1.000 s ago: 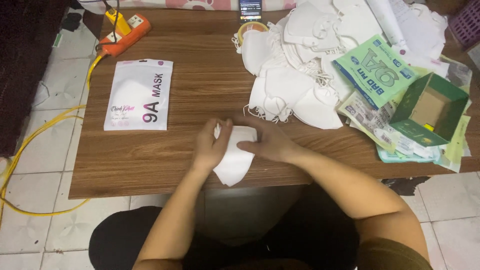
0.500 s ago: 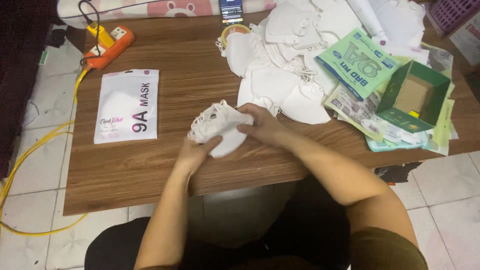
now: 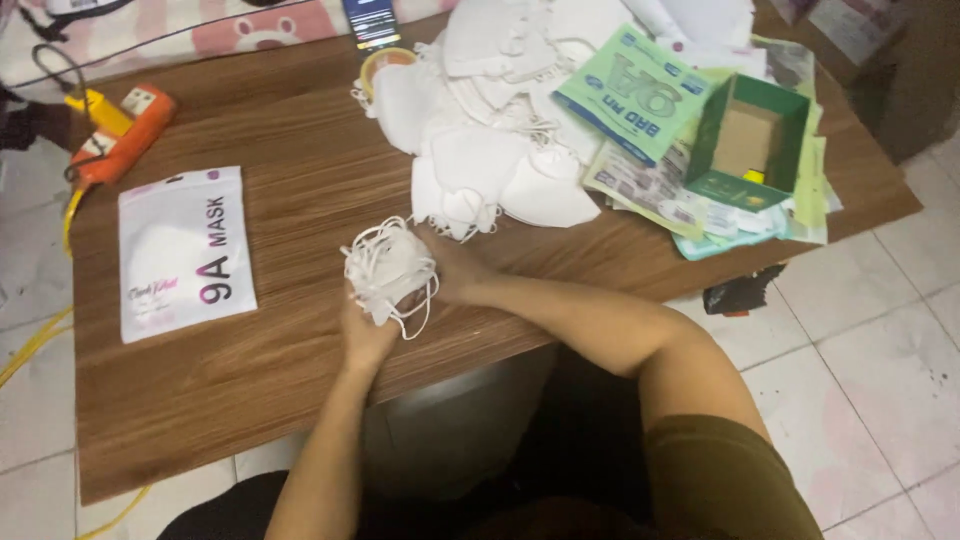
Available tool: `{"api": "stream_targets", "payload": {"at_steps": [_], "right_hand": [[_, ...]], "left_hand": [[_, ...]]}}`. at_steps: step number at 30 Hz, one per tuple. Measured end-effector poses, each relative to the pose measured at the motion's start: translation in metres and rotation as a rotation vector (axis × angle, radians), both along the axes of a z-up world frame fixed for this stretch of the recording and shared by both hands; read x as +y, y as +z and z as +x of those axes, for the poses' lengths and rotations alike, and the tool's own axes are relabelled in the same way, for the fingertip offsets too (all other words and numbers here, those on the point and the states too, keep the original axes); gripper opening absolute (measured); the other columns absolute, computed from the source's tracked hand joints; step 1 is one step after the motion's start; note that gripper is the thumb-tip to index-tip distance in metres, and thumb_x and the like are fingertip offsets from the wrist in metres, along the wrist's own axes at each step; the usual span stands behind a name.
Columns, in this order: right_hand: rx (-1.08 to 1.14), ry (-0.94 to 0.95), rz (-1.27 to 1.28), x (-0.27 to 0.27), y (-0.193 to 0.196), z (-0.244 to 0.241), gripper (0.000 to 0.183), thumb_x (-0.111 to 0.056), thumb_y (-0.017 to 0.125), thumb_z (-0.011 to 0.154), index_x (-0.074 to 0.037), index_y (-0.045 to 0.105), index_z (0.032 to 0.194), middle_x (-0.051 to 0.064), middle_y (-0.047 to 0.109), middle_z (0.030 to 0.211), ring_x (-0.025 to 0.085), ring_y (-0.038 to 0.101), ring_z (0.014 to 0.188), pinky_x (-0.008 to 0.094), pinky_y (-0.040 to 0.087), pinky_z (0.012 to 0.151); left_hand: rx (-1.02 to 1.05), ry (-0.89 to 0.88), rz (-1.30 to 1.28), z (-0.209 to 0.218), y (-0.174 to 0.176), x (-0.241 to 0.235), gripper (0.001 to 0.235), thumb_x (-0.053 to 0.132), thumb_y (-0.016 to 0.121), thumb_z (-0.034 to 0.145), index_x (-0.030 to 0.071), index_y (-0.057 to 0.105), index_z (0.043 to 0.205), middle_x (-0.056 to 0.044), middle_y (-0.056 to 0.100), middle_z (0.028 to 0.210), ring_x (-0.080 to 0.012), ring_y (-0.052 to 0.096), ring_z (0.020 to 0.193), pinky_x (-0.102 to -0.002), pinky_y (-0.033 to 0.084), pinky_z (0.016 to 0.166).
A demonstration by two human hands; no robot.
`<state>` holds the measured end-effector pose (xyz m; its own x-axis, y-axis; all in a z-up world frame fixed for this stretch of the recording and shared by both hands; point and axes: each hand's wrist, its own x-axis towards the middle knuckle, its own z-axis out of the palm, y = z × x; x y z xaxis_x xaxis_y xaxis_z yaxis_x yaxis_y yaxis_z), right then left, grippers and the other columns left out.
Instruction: The person is picking up individual white face masks from a pile, folding them, and stacking them neatly on a wooden table.
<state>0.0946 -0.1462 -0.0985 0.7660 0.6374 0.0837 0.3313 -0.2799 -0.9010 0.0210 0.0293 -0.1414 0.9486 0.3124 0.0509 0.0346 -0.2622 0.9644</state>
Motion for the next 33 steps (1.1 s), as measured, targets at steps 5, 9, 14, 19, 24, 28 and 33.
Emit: {"api": "stream_targets", "payload": {"at_steps": [5, 9, 14, 19, 24, 28, 33], "right_hand": [[0.008, -0.06, -0.02, -0.001, -0.006, -0.001, 0.083, -0.031, 0.084, 0.08, -0.008, 0.041, 0.146, 0.029, 0.061, 0.129, 0.044, 0.059, 0.127, 0.052, 0.044, 0.112], [0.015, -0.048, -0.108, -0.001, -0.014, 0.007, 0.085, -0.042, 0.08, 0.082, -0.012, 0.038, 0.15, 0.026, 0.06, 0.133, 0.041, 0.058, 0.13, 0.05, 0.042, 0.115], [-0.048, 0.078, -0.153, -0.015, 0.039, 0.012, 0.072, -0.033, 0.073, 0.088, -0.002, 0.044, 0.146, 0.032, 0.059, 0.132, 0.05, 0.053, 0.132, 0.057, 0.04, 0.115], [-0.481, -0.188, -0.419, -0.066, -0.038, 0.108, 0.043, -0.025, 0.071, 0.087, -0.023, 0.068, 0.13, 0.013, 0.07, 0.121, 0.037, 0.064, 0.121, 0.048, 0.051, 0.104], [-1.125, -0.823, -0.94, -0.206, -0.068, 0.201, 0.021, -0.034, 0.082, 0.085, -0.017, 0.082, 0.097, 0.009, 0.069, 0.126, 0.035, 0.057, 0.123, 0.048, 0.042, 0.098], [-0.784, -0.812, -1.074, -0.184, -0.002, 0.128, 0.021, -0.023, 0.071, 0.094, -0.013, 0.081, 0.109, 0.017, 0.061, 0.142, 0.045, 0.046, 0.135, 0.068, 0.031, 0.104], [-0.582, -0.828, -1.04, -0.199, -0.012, 0.144, 0.034, -0.018, 0.055, 0.096, -0.004, 0.07, 0.123, 0.014, 0.063, 0.129, 0.041, 0.056, 0.12, 0.068, 0.023, 0.102]], "left_hand": [[-0.006, 0.006, 0.047, -0.002, 0.019, -0.002, 0.087, 0.01, 0.092, 0.066, 0.006, 0.049, 0.142, -0.024, 0.062, 0.133, -0.0423, 0.056, 0.129, -0.055, 0.044, 0.112], [0.113, -0.02, 0.155, 0.002, 0.014, 0.006, 0.084, 0.007, 0.088, 0.067, 0.01, 0.05, 0.142, -0.018, 0.064, 0.133, -0.0379, 0.058, 0.129, -0.052, 0.046, 0.111], [0.083, -0.012, 0.172, -0.006, 0.023, 0.008, 0.065, 0.003, 0.079, 0.078, 0.001, 0.053, 0.137, -0.028, 0.063, 0.129, -0.0482, 0.057, 0.126, -0.059, 0.046, 0.108], [0.069, 0.108, -0.32, 0.002, 0.068, 0.023, 0.06, -0.002, 0.076, 0.081, 0.0, 0.055, 0.137, -0.024, 0.065, 0.129, -0.0456, 0.061, 0.121, -0.057, 0.051, 0.104], [0.023, 0.282, -1.184, -0.009, 0.112, 0.051, 0.036, -0.003, 0.075, 0.085, 0.005, 0.067, 0.119, -0.015, 0.075, 0.116, -0.0369, 0.074, 0.107, -0.047, 0.065, 0.091], [-0.011, 0.243, -1.196, -0.011, 0.102, 0.069, 0.03, -0.003, 0.074, 0.087, 0.004, 0.068, 0.116, -0.02, 0.075, 0.11, -0.0354, 0.076, 0.1, -0.041, 0.069, 0.08], [-0.099, 0.263, -1.208, -0.017, 0.111, 0.078, 0.022, -0.003, 0.075, 0.087, 0.002, 0.068, 0.108, -0.018, 0.076, 0.097, -0.033, 0.079, 0.086, -0.025, 0.068, 0.059]]}}
